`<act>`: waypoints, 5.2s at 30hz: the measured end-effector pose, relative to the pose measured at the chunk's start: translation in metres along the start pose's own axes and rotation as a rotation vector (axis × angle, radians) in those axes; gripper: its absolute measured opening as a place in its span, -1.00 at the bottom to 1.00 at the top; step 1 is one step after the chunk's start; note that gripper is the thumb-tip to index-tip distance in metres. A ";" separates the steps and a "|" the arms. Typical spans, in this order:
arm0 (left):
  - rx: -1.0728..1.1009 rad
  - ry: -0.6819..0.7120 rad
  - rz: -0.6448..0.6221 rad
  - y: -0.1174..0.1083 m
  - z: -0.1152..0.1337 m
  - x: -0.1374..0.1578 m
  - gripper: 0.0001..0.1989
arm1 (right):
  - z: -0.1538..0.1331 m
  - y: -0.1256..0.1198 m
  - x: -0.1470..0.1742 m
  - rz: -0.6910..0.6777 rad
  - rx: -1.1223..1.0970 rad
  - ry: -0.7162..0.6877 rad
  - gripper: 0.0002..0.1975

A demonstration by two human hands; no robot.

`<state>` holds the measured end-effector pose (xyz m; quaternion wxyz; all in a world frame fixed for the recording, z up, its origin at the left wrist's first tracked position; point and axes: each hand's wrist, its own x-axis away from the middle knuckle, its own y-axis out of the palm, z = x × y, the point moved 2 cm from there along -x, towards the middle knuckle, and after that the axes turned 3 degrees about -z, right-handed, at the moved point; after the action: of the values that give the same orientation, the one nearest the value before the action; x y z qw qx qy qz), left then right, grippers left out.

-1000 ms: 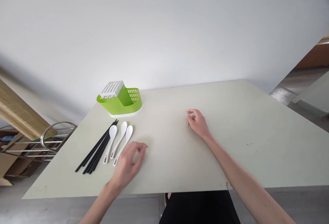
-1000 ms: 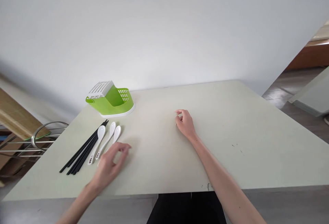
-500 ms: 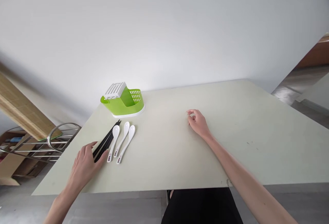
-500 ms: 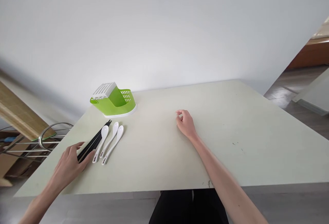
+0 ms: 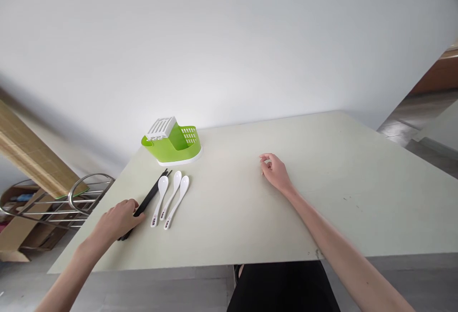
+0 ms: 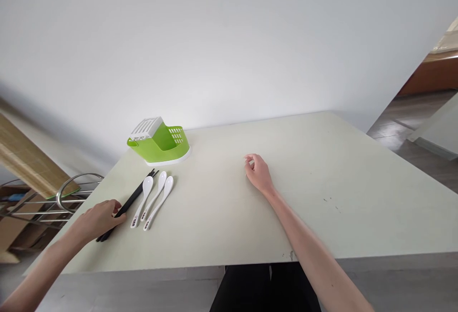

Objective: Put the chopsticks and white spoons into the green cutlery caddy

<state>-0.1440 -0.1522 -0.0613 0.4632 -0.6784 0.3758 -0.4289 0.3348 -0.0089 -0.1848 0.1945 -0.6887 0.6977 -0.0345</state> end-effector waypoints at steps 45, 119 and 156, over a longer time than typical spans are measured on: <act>-0.088 0.413 0.126 0.009 0.256 0.079 -0.56 | 0.001 -0.033 0.039 0.235 0.032 0.107 -0.80; -0.024 0.033 0.263 0.026 0.119 0.027 -0.43 | -0.027 -0.052 0.137 0.054 0.283 0.056 -0.70; -0.037 0.775 0.265 -0.007 0.386 0.091 -0.70 | 0.006 -0.136 0.126 0.148 0.132 0.102 -0.68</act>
<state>0.2479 -0.1148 -0.1119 0.3262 -0.4204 0.6142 -0.5827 0.4692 -0.1371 -0.1759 0.2056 -0.6183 0.7519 -0.1008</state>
